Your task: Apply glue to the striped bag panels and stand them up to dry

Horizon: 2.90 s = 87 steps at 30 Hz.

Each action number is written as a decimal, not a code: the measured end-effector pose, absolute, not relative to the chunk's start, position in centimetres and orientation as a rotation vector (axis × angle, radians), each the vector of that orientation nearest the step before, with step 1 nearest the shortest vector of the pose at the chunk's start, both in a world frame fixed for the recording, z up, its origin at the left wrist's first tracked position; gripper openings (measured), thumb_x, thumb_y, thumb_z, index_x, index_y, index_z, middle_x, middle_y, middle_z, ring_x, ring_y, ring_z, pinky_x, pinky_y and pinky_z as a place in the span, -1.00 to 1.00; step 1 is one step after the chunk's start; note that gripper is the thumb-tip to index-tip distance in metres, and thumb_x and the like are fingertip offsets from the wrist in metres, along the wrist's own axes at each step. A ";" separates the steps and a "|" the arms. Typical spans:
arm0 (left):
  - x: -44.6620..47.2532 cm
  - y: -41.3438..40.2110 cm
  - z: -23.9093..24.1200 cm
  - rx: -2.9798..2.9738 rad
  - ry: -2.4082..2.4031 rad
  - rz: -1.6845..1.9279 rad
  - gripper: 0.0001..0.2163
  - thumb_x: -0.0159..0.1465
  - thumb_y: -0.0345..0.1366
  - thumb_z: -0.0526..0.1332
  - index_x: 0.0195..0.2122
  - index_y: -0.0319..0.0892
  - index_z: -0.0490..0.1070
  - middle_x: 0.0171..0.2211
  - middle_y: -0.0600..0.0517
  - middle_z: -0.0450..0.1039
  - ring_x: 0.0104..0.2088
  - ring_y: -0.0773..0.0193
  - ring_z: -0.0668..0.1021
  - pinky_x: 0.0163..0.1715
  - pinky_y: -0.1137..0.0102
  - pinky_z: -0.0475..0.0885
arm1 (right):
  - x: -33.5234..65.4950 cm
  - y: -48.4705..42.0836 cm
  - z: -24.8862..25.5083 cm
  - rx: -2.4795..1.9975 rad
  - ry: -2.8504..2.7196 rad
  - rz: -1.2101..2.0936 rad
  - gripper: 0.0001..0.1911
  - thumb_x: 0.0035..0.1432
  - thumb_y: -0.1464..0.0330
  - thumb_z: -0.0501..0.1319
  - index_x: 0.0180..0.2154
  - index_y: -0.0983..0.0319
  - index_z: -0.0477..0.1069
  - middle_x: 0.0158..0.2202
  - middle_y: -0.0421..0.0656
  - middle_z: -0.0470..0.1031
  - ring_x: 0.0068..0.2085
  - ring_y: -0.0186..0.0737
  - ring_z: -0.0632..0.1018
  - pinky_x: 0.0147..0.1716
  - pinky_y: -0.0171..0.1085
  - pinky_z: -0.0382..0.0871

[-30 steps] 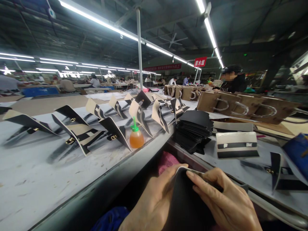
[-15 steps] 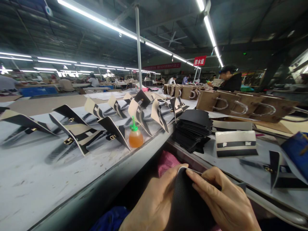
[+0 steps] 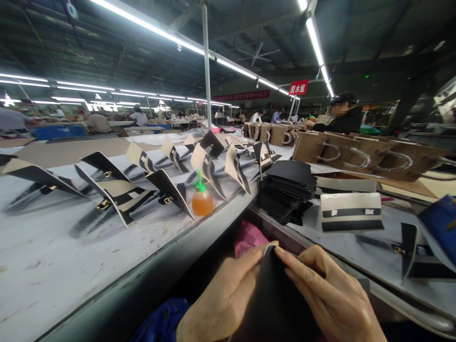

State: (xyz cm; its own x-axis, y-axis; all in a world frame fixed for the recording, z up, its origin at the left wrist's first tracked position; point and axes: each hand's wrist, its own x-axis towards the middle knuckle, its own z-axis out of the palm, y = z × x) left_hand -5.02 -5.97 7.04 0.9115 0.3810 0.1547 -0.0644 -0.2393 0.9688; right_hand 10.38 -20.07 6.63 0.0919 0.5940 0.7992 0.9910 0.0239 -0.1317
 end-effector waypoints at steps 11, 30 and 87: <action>-4.2 -6.0 8.5 1.905 0.165 0.453 -0.70 0.41 -0.06 0.08 -0.13 -0.17 0.44 -0.48 0.10 0.30 -0.48 0.32 0.31 -0.47 0.43 0.23 | 10.2 -21.6 5.9 -1.825 -1.675 -0.719 -0.57 0.40 0.40 0.09 0.24 0.06 0.34 -0.39 -0.25 0.35 -0.51 -0.46 0.44 -0.55 -0.51 0.34; -5.3 -6.0 6.2 1.966 0.448 0.800 -0.76 0.41 -0.13 0.12 -0.28 -0.06 0.53 -0.57 0.15 0.27 -0.54 0.35 0.29 -0.48 0.42 0.18 | 9.6 -22.1 5.6 -1.816 -1.152 -0.659 -0.90 0.31 0.28 0.22 -0.16 0.13 0.44 -0.42 -0.27 0.53 -0.45 -0.32 0.58 -0.41 -0.40 0.51; -6.2 -6.5 4.6 1.812 0.462 1.091 -0.77 0.35 0.01 0.22 -0.28 0.08 0.61 -0.44 0.23 0.51 -0.37 0.37 0.48 -0.26 0.52 0.32 | 12.3 -24.8 4.1 -1.981 -1.008 -0.484 -0.90 0.29 0.28 0.25 -0.20 0.09 0.55 -0.34 -0.31 0.56 -0.33 -0.34 0.59 -0.31 -0.39 0.41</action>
